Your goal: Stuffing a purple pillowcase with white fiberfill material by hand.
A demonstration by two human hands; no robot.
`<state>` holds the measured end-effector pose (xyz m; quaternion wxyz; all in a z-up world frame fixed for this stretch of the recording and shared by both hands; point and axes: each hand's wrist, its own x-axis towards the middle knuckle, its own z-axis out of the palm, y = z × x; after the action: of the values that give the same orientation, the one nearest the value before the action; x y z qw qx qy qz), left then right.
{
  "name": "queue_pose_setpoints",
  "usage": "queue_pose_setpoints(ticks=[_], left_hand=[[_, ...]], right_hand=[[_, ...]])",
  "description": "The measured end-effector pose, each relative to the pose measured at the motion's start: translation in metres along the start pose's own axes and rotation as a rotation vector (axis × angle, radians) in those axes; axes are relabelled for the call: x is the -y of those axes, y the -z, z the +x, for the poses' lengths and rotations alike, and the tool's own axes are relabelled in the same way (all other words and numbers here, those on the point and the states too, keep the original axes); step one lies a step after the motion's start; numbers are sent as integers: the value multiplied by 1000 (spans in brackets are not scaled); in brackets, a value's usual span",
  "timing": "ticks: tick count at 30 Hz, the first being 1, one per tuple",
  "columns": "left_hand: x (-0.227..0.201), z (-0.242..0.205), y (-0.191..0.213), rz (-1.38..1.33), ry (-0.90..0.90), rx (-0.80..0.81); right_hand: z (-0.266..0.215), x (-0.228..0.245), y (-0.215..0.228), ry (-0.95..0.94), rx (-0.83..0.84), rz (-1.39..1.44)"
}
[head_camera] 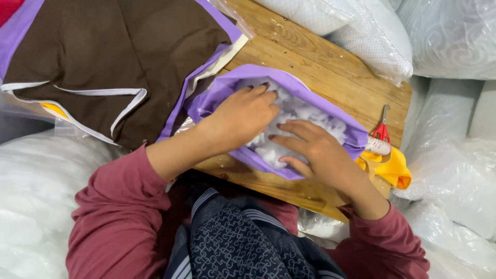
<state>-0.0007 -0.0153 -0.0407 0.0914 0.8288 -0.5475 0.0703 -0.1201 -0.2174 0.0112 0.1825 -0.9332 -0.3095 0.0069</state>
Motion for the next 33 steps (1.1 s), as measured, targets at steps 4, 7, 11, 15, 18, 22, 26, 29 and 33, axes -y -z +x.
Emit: queue_pose_setpoints(ticks=[4,7,11,15,18,22,26,29,33], left_hand=[[5,-23,-32,156,215,-67],[25,-31,-28,190,423,-45],[18,-47,22,32,257,-152],[16,-41,34,-152,287,-234],[36,-22,12,-6,425,-176],[12,-39,31,-129,421,-167],[-31,-69,11,-197,349,-564],[-73,-99,18,-135,381,-740],[-131,-156,49,-393,178,-876]], right_hand=[[11,0,0,-178,211,148],[5,-16,-8,-423,318,-162],[1,-2,19,-250,-145,-17],[6,5,30,-183,-241,-39],[18,-18,15,-172,-213,-35],[19,-18,5,-149,-262,-82],[20,31,19,-4,-375,-95],[25,75,26,125,-431,-68],[31,122,32,315,-403,23]])
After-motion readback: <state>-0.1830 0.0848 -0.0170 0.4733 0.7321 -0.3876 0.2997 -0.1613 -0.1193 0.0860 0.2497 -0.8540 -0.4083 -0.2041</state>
